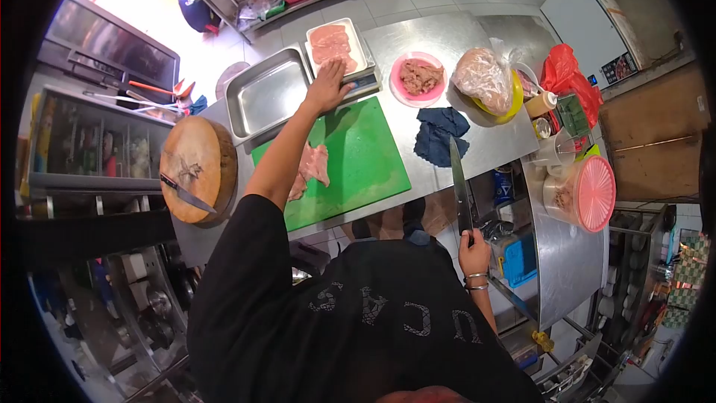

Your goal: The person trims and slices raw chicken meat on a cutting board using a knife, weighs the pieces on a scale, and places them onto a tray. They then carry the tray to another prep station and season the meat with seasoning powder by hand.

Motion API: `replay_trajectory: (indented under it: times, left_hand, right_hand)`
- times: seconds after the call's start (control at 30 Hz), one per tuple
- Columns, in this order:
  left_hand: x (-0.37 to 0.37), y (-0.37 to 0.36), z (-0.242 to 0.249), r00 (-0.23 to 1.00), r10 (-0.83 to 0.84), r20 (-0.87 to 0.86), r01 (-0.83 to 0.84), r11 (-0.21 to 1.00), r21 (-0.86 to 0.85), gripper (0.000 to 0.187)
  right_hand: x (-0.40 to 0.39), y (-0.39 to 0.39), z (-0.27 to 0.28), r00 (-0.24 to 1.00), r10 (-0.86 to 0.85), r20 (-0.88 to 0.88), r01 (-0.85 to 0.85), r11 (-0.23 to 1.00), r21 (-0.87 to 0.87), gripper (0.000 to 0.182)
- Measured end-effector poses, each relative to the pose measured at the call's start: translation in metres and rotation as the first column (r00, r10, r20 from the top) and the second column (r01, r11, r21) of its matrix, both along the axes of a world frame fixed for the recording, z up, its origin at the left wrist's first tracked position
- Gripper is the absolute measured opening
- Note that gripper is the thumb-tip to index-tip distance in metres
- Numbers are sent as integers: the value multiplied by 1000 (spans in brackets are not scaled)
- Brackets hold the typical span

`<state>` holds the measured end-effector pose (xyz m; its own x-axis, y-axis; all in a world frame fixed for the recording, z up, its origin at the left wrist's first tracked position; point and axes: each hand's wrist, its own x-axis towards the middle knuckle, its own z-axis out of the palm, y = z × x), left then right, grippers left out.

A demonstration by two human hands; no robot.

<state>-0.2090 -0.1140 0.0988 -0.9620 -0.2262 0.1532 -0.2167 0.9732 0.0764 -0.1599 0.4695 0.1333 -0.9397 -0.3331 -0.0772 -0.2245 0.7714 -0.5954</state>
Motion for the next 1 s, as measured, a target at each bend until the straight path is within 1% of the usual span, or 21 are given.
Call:
replay_trajectory:
  times: [0.07, 0.13, 0.17, 0.23, 0.27, 0.3, 0.37, 0.43, 0.5, 0.53, 0.57, 0.63, 0.67, 0.7, 0.77, 0.8, 0.83, 0.9, 0.93, 0.97, 1.0]
  left_hand:
    - [-3, -2, -5, 999, -38, 5, 38, 999, 37, 77]
    - [-9, -8, 5, 993, -113, 42, 106, 985, 134, 80]
    - [-10, -15, 9, 992, -116, 46, 109, 985, 137, 80]
    - [-12, -33, 12, 991, -132, -1, 132, 990, 51, 80]
    - [-17, -43, 13, 996, -91, 19, 92, 994, -52, 81]
    - [-19, -48, 13, 995, -97, 21, 98, 994, -50, 81]
    - [-25, -58, 13, 996, -56, -70, 50, 996, -75, 82]
    - [-31, -71, 5, 996, -46, -72, 41, 997, -59, 84]
    - [-40, -77, 0, 1000, -2, -14, 0, 995, -97, 85]
    - [-42, -76, 1, 999, 17, 47, -17, 1000, -13, 86]
    - [-45, -73, -1, 999, 9, 42, -8, 1000, -12, 86]
    - [-45, -59, 1, 974, 87, 208, -80, 996, -41, 87]
    - [-49, -54, 3, 961, 110, 253, -104, 994, -39, 88]
    - [-50, -55, 2, 962, 106, 251, -99, 994, -39, 88]
    - [-51, -58, 1, 993, 52, 108, -58, 997, 53, 87]
    - [-53, -60, -2, 997, 69, 25, -70, 996, 54, 85]
    - [-55, -60, -7, 998, 58, 23, -59, 997, 54, 85]
    - [-59, -56, -14, 978, 101, 184, -94, 994, -48, 82]
    - [-63, -58, -13, 988, 76, 137, -91, 990, 103, 80]
    - [-69, -58, -12, 990, 66, 127, -79, 991, 106, 80]
    - [-72, -54, -7, 993, 114, -2, -113, 987, 112, 80]
  right_hand:
    - [-2, -1, 0, 1000, 6, -16, -5, 1000, 9, 21]
    - [-4, -3, 2, 999, 1, -32, -2, 1000, -19, 20]
    - [-5, -3, 4, 1000, -2, -28, 1, 1000, -17, 20]
    - [-6, -4, 12, 999, -21, 36, 22, 999, -39, 22]
    - [-5, -3, 11, 999, -27, 39, 29, 999, -38, 22]
    - [-4, -2, 11, 999, -30, 33, 32, 999, -43, 22]
    - [-4, 2, 6, 999, -36, 23, 37, 998, -47, 22]
    - [-3, 5, 1, 999, -25, -29, 24, 999, -34, 19]
    - [-1, 5, 7, 999, -34, -15, 34, 999, -8, 20]
    - [-1, 4, 9, 999, -36, 2, 36, 999, 17, 20]
    - [-1, 4, 9, 999, -45, -3, 45, 999, 18, 20]
    - [0, 7, 8, 999, -39, 9, 39, 999, 21, 21]
    - [1, 8, 8, 999, -45, 7, 45, 999, 23, 21]
    - [1, 8, 9, 998, -54, 21, 54, 998, 30, 21]
    - [2, 10, 8, 997, -70, 33, 69, 997, 35, 21]
    - [2, 11, 7, 996, -74, 51, 72, 997, 41, 21]
    - [3, 11, 6, 994, -80, 69, 77, 996, 48, 22]
    - [5, 11, 11, 991, -92, 100, 89, 995, 32, 21]
    - [4, 11, 14, 987, -91, 130, 90, 996, 15, 21]
    - [2, 12, 14, 988, -102, 119, 101, 995, 16, 21]
    - [2, 12, 13, 991, -84, 101, 80, 996, 44, 21]
